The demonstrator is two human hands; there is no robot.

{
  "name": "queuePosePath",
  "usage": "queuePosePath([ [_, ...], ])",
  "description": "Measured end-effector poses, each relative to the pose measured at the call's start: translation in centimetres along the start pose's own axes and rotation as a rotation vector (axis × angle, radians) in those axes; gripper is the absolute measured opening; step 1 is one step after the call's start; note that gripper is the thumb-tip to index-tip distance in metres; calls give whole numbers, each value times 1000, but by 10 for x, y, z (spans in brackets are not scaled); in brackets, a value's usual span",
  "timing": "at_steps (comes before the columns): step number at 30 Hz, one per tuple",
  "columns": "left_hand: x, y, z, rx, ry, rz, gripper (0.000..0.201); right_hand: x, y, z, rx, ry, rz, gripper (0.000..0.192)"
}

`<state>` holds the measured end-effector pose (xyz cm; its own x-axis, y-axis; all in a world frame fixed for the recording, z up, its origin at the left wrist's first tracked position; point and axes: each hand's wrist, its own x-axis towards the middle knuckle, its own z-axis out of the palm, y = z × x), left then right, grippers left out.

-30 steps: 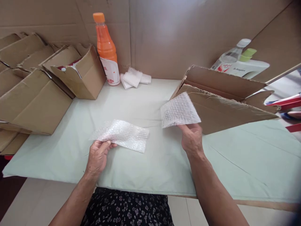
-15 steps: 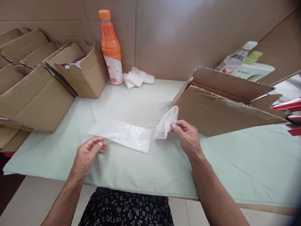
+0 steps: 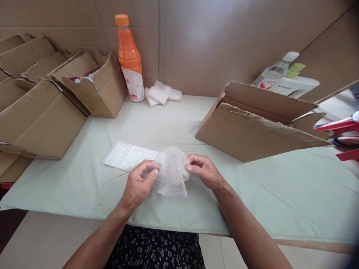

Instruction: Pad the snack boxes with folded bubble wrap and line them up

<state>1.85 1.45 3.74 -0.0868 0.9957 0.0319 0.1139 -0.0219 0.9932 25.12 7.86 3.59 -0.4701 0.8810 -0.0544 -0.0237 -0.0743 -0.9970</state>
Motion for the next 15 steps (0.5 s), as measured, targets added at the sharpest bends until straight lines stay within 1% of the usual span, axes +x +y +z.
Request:
queuePosePath([
  [2,0,-1,-14,-100,11,-103,11,-2,-1,-11,127,-7,24,38],
  [5,-2,0,-38,-194,33,-212,17,-1,0,-21,202,-55,132,37],
  [7,-2,1,-52,-203,89,-258,22,1,5,-22,223,-93,214,40],
  [9,-1,1,-64,-207,166,-319,31,4,9,-22,229,-133,250,52],
  [12,3,-1,-76,-207,240,-407,48,4,12,-22,150,-173,193,67],
  [15,4,-5,-84,-174,250,-439,57,3,12,-17,-5,-173,122,80],
])
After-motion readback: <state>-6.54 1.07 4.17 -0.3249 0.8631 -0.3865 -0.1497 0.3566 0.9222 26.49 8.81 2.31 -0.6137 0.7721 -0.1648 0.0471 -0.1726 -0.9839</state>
